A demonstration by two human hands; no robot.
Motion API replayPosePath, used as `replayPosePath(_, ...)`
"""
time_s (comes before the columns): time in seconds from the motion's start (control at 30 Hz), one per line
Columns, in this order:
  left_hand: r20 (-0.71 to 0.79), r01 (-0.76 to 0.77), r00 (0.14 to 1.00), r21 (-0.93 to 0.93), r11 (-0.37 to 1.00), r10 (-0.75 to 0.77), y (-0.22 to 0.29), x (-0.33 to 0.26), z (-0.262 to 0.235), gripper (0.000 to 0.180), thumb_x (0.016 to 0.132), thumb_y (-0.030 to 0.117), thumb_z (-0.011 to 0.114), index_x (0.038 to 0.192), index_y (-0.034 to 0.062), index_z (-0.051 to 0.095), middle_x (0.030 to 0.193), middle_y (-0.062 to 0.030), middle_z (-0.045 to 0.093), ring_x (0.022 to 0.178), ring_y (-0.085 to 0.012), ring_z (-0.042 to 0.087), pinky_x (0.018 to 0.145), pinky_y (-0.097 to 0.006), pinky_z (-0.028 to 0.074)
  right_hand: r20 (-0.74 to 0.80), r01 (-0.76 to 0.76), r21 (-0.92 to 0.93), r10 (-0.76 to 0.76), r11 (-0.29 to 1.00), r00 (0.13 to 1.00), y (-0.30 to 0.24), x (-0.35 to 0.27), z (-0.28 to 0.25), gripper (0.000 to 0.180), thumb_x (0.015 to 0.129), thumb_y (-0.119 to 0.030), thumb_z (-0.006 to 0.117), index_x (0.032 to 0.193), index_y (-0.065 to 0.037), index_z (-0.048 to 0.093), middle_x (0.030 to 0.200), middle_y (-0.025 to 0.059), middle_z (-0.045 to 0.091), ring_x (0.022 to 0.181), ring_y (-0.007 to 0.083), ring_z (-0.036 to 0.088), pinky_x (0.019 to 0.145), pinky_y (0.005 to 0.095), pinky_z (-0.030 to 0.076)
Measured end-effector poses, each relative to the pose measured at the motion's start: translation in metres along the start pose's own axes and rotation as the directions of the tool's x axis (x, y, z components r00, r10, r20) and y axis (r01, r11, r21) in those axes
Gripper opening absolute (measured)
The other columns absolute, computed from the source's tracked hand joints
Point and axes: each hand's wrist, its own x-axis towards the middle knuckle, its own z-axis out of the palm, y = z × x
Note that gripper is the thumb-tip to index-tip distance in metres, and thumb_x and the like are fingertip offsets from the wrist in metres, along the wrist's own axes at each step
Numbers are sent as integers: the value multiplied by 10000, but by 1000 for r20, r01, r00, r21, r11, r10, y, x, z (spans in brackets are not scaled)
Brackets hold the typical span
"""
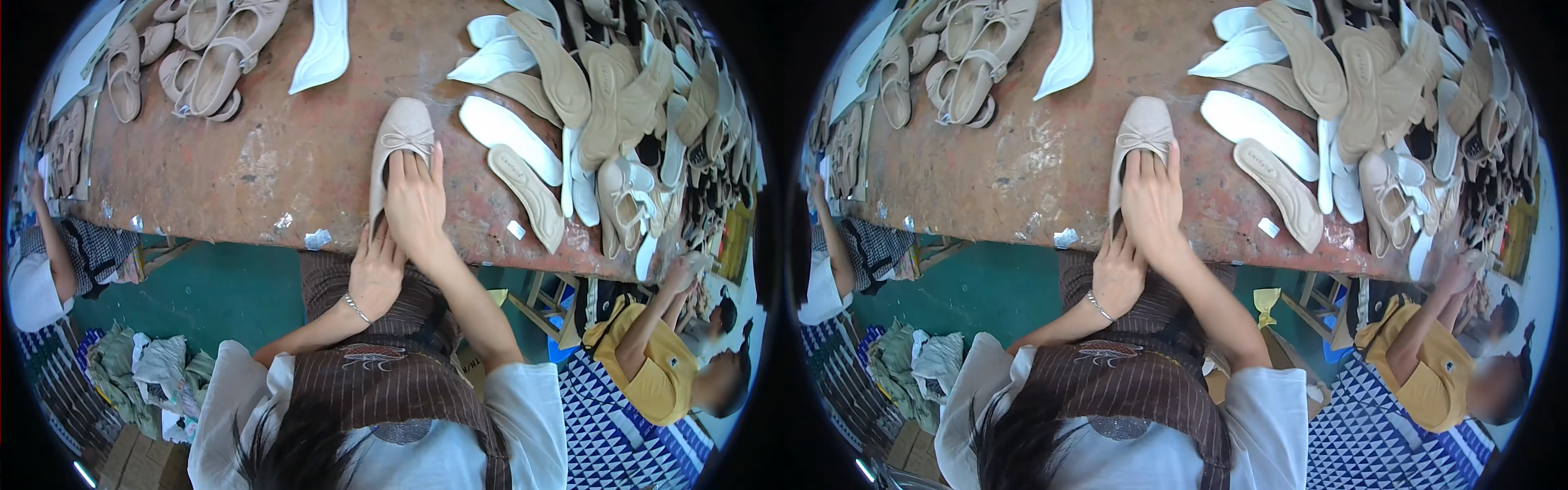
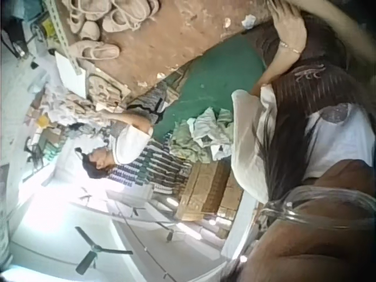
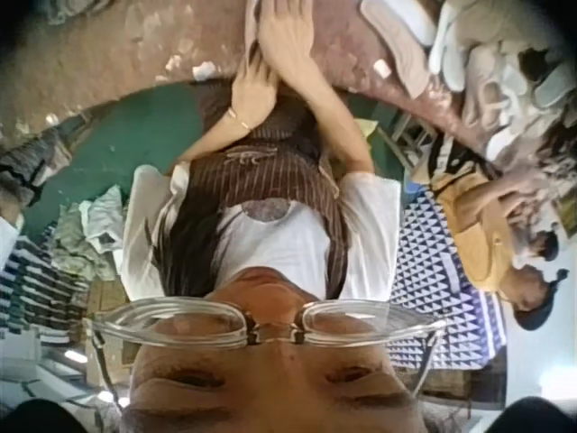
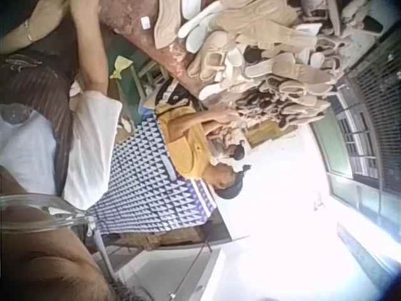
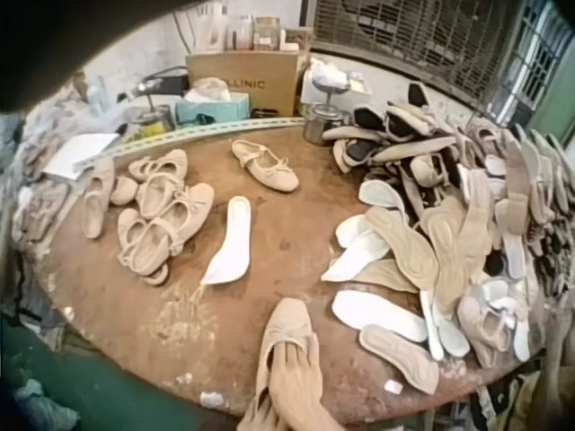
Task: The person picks up a shoe, inserts a white insole, and then inserts a beige insole over it. They press the insoles down by hand and smooth the interior before placing the shoe back on the table.
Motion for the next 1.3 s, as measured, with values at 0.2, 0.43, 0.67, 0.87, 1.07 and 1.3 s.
replayPosePath(0.2,-106,-30,994,-46,998,25,5,-2,14,343,771,97,618,1079,-52,647,1146,-239,603,1155,-411,549,1051,-556,407,-210,-40,-342,-35,939,977,9,-6,20,307,826,-119,560,1083,28,643,1037,154,646,1080,260,614,1161,618,167)
replayPosePath(0.43,12,-28,1000,89,996,27,-2,-5,10,463,891,153,595,1277,-101,554,1325,-287,534,1299,-418,460,1127,-587,279,253,94,-270,-24,958,967,6,27,39,340,893,-160,486,1104,11,691,1007,128,720,1077,274,649,1120,733,57)
replayPosePath(0.67,-144,138,980,-19,990,-139,20,55,-12,738,869,290,681,1370,-135,345,1252,-324,546,1251,-445,476,1170,-626,77,-250,196,668,-32,717,968,127,-62,-76,425,720,51,604,1131,-41,665,1054,140,661,1047,341,618,920,376,494)
replayPosePath(0.87,-105,132,987,121,984,-119,21,83,-4,818,888,261,643,1482,-121,230,1479,-295,398,1454,-412,258,1139,-683,-2,-776,-870,-92,513,484,367,292,-173,-107,522,700,-61,733,1184,-12,542,1018,174,580,1027,360,549,922,452,414)
replayPosePath(1.07,-199,162,959,-195,967,-200,7,79,-10,711,900,147,592,1486,-91,267,1570,-241,280,1455,-381,276,1156,-646,-26,-796,-675,144,490,723,356,360,-194,-70,321,760,-48,726,1062,-65,617,944,153,640,926,361,599,825,451,474)
replayPosePath(1.3,-438,-62,860,-600,797,-263,-20,86,-76,728,850,13,616,1499,-49,292,1492,-226,435,1415,-345,370,1206,-495,94,-942,-596,173,309,784,133,289,-205,-162,340,713,84,716,1038,22,643,904,139,643,837,286,633,754,359,511)
